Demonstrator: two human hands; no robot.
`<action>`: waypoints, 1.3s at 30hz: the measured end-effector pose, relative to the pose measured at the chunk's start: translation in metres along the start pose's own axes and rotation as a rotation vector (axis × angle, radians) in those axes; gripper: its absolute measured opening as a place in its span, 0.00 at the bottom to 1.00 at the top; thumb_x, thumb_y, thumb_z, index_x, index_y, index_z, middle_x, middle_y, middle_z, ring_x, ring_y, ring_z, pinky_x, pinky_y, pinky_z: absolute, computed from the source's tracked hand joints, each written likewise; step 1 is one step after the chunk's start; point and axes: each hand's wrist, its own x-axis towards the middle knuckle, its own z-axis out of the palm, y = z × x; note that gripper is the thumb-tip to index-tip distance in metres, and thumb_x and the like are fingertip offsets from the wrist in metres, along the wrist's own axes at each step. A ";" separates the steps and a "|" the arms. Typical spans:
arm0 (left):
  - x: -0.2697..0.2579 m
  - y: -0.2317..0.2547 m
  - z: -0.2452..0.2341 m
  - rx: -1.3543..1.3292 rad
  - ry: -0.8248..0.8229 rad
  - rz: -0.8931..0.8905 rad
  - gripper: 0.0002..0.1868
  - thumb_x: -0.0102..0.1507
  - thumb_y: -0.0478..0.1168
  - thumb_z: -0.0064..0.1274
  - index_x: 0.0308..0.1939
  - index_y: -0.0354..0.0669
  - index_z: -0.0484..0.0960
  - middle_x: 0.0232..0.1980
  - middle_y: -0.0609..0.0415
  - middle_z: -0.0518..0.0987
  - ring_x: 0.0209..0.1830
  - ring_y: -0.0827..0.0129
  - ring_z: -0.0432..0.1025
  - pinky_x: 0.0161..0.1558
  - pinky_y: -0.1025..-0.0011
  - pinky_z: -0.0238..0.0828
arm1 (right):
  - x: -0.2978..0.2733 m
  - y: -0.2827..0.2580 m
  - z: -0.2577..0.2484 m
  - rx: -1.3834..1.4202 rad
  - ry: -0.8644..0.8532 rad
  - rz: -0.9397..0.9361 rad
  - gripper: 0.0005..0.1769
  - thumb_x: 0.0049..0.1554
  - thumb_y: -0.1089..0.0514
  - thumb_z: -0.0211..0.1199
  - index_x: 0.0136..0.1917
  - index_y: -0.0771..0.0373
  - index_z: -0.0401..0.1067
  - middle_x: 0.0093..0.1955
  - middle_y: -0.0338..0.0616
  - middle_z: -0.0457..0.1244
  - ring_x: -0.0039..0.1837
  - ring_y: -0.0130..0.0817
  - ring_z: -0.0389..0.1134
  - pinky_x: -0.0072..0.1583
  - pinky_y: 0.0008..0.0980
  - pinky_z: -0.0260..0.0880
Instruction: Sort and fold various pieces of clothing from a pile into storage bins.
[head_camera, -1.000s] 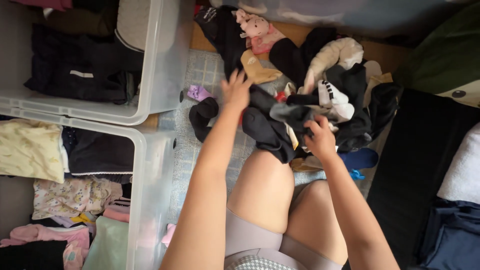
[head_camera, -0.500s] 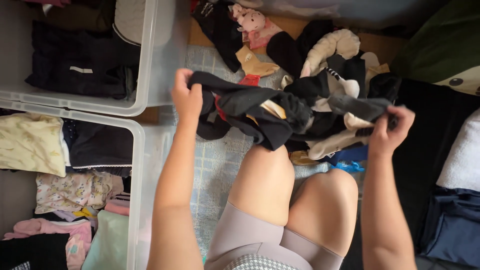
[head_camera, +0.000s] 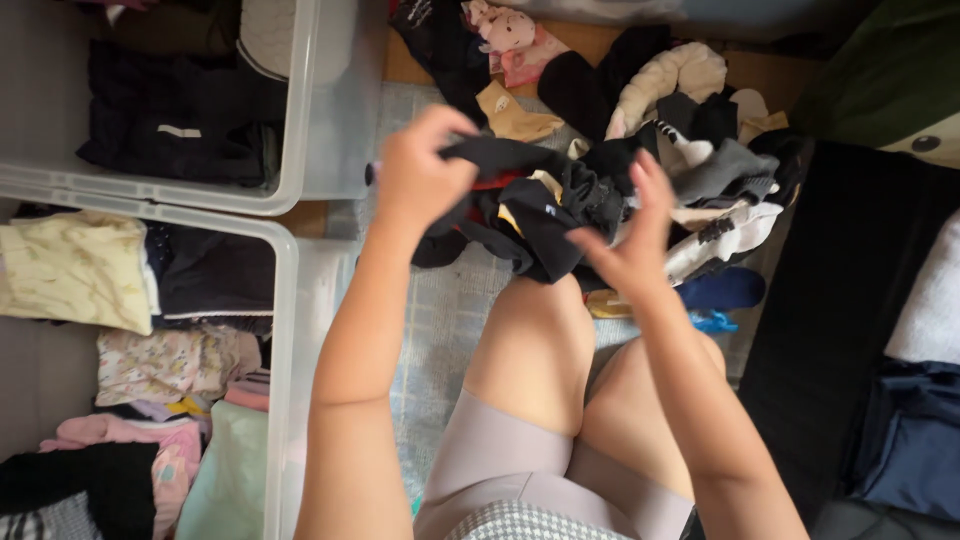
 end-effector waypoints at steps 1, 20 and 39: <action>-0.001 0.019 0.002 0.096 -0.119 0.110 0.12 0.55 0.31 0.57 0.43 0.44 0.81 0.38 0.52 0.84 0.40 0.63 0.80 0.41 0.68 0.75 | 0.014 -0.031 0.004 0.089 -0.011 -0.057 0.49 0.50 0.54 0.77 0.76 0.64 0.53 0.80 0.59 0.47 0.82 0.56 0.47 0.80 0.52 0.46; 0.012 0.108 -0.028 0.289 -0.937 0.245 0.24 0.55 0.55 0.66 0.37 0.35 0.84 0.31 0.43 0.80 0.31 0.56 0.74 0.37 0.63 0.72 | 0.026 0.009 -0.017 0.064 -0.315 0.152 0.20 0.56 0.66 0.60 0.63 0.60 0.75 0.53 0.43 0.67 0.55 0.35 0.68 0.57 0.35 0.70; -0.014 0.030 -0.119 0.301 -0.942 -0.488 0.39 0.47 0.29 0.59 0.61 0.53 0.65 0.46 0.58 0.74 0.38 0.66 0.73 0.38 0.64 0.74 | -0.011 -0.009 -0.028 -0.613 0.304 -0.179 0.12 0.51 0.67 0.63 0.50 0.62 0.76 0.47 0.50 0.68 0.49 0.56 0.66 0.51 0.52 0.65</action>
